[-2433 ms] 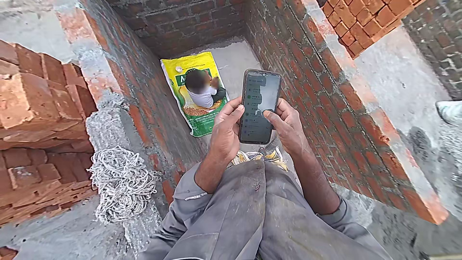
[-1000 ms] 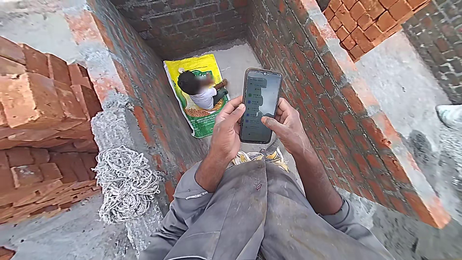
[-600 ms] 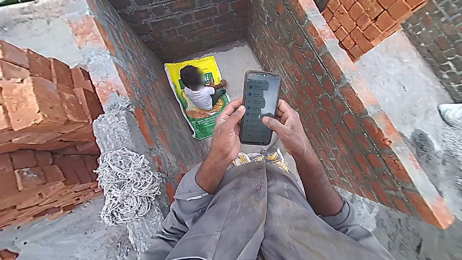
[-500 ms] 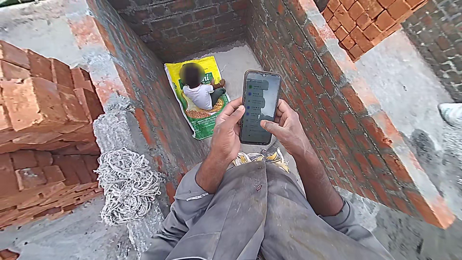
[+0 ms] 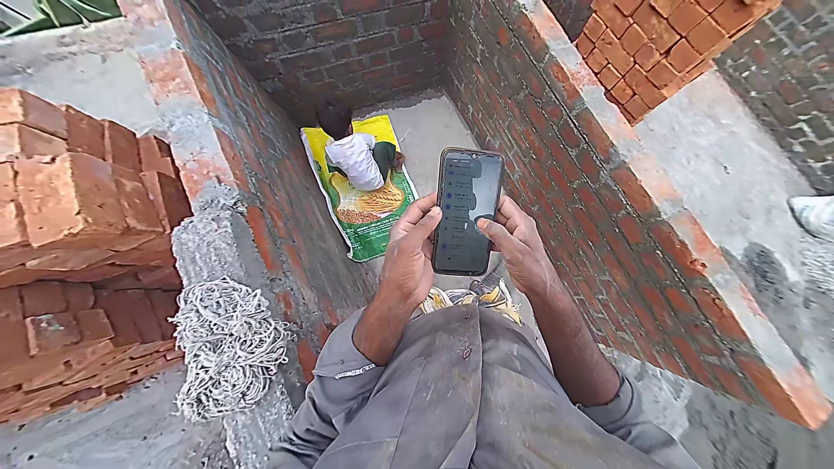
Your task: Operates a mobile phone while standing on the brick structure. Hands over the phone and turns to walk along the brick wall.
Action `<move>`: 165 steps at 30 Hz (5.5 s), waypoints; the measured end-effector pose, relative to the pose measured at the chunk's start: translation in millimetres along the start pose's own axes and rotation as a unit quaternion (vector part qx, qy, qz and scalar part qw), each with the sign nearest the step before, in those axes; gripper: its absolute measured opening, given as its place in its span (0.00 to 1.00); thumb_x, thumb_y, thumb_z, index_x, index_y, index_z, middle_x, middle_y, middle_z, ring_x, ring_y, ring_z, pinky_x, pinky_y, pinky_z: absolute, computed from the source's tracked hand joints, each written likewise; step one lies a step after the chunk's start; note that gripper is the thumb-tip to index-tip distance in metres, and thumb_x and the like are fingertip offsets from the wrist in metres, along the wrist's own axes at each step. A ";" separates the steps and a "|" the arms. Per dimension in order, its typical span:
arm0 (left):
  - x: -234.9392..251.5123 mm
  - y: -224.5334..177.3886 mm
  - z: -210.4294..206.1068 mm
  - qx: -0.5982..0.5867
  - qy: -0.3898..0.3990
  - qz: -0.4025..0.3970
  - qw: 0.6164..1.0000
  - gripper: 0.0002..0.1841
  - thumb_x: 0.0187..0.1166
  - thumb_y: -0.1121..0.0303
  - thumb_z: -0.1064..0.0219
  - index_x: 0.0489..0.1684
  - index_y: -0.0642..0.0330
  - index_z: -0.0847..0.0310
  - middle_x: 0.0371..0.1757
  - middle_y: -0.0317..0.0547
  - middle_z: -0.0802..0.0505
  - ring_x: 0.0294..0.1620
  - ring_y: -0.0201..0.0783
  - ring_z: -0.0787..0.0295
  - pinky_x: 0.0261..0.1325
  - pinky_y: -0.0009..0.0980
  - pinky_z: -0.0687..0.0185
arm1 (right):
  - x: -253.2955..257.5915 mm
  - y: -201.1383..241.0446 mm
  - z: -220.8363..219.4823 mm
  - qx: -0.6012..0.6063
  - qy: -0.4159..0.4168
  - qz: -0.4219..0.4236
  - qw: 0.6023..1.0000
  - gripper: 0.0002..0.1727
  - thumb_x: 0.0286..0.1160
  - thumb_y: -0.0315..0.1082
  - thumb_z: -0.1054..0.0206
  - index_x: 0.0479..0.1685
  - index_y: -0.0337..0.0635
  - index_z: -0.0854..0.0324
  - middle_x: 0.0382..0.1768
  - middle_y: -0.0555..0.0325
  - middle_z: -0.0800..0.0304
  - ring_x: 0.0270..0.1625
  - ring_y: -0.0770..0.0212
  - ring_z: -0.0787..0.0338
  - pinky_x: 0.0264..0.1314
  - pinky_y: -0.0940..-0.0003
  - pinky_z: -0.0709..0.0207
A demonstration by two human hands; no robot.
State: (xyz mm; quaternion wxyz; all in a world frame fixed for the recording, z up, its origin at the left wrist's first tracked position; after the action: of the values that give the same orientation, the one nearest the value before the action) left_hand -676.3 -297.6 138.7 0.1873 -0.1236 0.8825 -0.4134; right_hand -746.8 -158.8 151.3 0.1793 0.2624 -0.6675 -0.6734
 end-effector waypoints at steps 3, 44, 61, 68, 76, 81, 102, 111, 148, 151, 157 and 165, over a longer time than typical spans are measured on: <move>0.3 0.4 -0.8 -0.001 -0.002 0.002 1.000 0.17 0.93 0.69 0.50 0.70 0.59 0.19 0.62 0.53 0.10 0.60 0.44 0.09 0.65 0.43 0.12 | 0.0 1.6 -0.5 -0.012 0.006 -0.004 1.000 0.23 0.76 0.31 0.32 0.71 0.44 0.27 0.55 0.52 0.07 0.52 0.59 0.06 0.52 0.63 0.09; 3.9 1.6 0.0 0.009 -0.008 0.004 1.000 0.17 0.93 0.70 0.51 0.71 0.59 0.19 0.61 0.52 0.10 0.59 0.42 0.10 0.64 0.41 0.12 | 6.2 -6.7 -0.3 -0.027 -0.032 -0.013 0.999 0.20 0.80 0.34 0.33 0.69 0.44 0.26 0.52 0.53 0.06 0.48 0.60 0.05 0.46 0.64 0.10; 6.6 -4.6 7.8 0.003 -0.024 0.001 1.000 0.18 0.93 0.70 0.52 0.70 0.61 0.19 0.60 0.54 0.09 0.58 0.44 0.09 0.64 0.41 0.12 | 3.3 -3.0 2.9 0.027 -0.002 0.002 1.000 0.23 0.84 0.29 0.44 0.77 0.40 0.25 0.55 0.49 0.07 0.52 0.56 0.05 0.54 0.57 0.08; 3.8 -6.6 11.6 0.001 -0.030 -0.003 1.000 0.17 0.93 0.70 0.52 0.70 0.61 0.19 0.60 0.53 0.09 0.58 0.43 0.09 0.64 0.41 0.11 | 4.6 -2.8 -0.8 -0.017 -0.012 0.014 1.000 0.23 0.79 0.31 0.33 0.74 0.42 0.22 0.51 0.51 0.05 0.48 0.58 0.04 0.52 0.61 0.08; 5.2 -6.0 18.3 -0.007 -0.033 0.003 0.999 0.17 0.93 0.71 0.51 0.69 0.61 0.19 0.59 0.54 0.09 0.57 0.44 0.08 0.63 0.42 0.11 | 6.2 -4.4 -5.8 0.021 -0.001 0.003 1.000 0.21 0.85 0.31 0.42 0.74 0.40 0.22 0.55 0.49 0.07 0.53 0.54 0.05 0.53 0.56 0.08; 9.1 -5.9 23.1 -0.015 -0.047 0.005 0.999 0.16 0.93 0.71 0.50 0.68 0.62 0.19 0.58 0.55 0.09 0.57 0.44 0.08 0.63 0.42 0.11 | 8.0 -7.0 -7.1 0.033 -0.005 -0.007 0.999 0.22 0.88 0.31 0.47 0.77 0.40 0.23 0.56 0.48 0.07 0.53 0.55 0.05 0.55 0.58 0.08; 155.4 -3.5 -34.8 0.038 -0.085 -0.064 0.994 0.17 0.93 0.70 0.51 0.69 0.60 0.19 0.59 0.53 0.09 0.57 0.43 0.09 0.63 0.42 0.11 | 159.6 -19.5 74.2 0.031 0.097 -0.001 0.995 0.31 0.73 0.28 0.34 0.81 0.47 0.28 0.56 0.51 0.07 0.53 0.55 0.05 0.56 0.58 0.09; 296.7 15.4 -149.6 0.051 -0.076 -0.083 0.992 0.18 0.92 0.72 0.52 0.70 0.61 0.20 0.59 0.51 0.08 0.57 0.41 0.08 0.64 0.41 0.11 | 276.4 17.7 200.3 0.012 0.079 0.026 0.996 0.39 0.70 0.31 0.27 0.85 0.48 0.36 0.57 0.55 0.06 0.54 0.59 0.04 0.56 0.61 0.07; 629.2 -98.6 -91.5 -0.087 -0.210 -0.133 0.965 0.16 0.92 0.72 0.49 0.71 0.65 0.25 0.56 0.59 0.09 0.51 0.45 0.08 0.56 0.40 0.10 | 661.5 12.4 134.1 0.478 0.468 -0.240 0.703 0.40 0.75 0.65 0.36 0.78 0.45 0.25 0.74 0.33 0.20 0.66 0.38 0.13 0.61 0.47 0.15; 657.2 -116.4 -98.4 -0.076 -0.216 -0.173 0.958 0.17 0.91 0.73 0.50 0.73 0.68 0.29 0.59 0.62 0.11 0.56 0.48 0.09 0.63 0.43 0.12 | 700.7 29.0 129.7 0.490 0.503 -0.237 0.671 0.42 0.72 0.69 0.36 0.77 0.46 0.23 0.68 0.35 0.16 0.61 0.40 0.11 0.57 0.48 0.15; 668.3 -126.4 -96.2 0.057 -0.270 -0.208 0.938 0.27 0.87 0.69 0.45 0.85 0.69 0.39 0.68 0.66 0.13 0.68 0.56 0.12 0.74 0.48 0.18 | 794.8 50.7 137.8 0.458 0.467 -0.160 0.740 0.43 0.75 0.67 0.35 0.79 0.42 0.29 0.70 0.34 0.16 0.65 0.38 0.11 0.65 0.42 0.15; 575.5 -28.0 -36.4 0.079 -0.438 -0.107 0.889 0.23 0.87 0.64 0.42 0.76 0.67 0.26 0.61 0.64 0.08 0.61 0.53 0.08 0.66 0.44 0.13 | 926.4 81.7 149.9 0.462 0.362 -0.034 0.809 0.37 0.82 0.64 0.40 0.83 0.50 0.31 0.72 0.34 0.18 0.65 0.41 0.11 0.66 0.49 0.15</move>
State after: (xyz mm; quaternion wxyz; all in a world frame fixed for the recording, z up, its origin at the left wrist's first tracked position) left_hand -1207.9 -505.0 50.4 0.5187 -0.3703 0.6570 -0.4027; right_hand -1583.8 -590.1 122.5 0.2428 0.5615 -0.7771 -0.1477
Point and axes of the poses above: each hand's wrist, its own x-axis towards the middle knuckle, its own z-axis out of the back of the hand, y = z × x, the point moved 9 cm from there along x, towards the middle knuckle
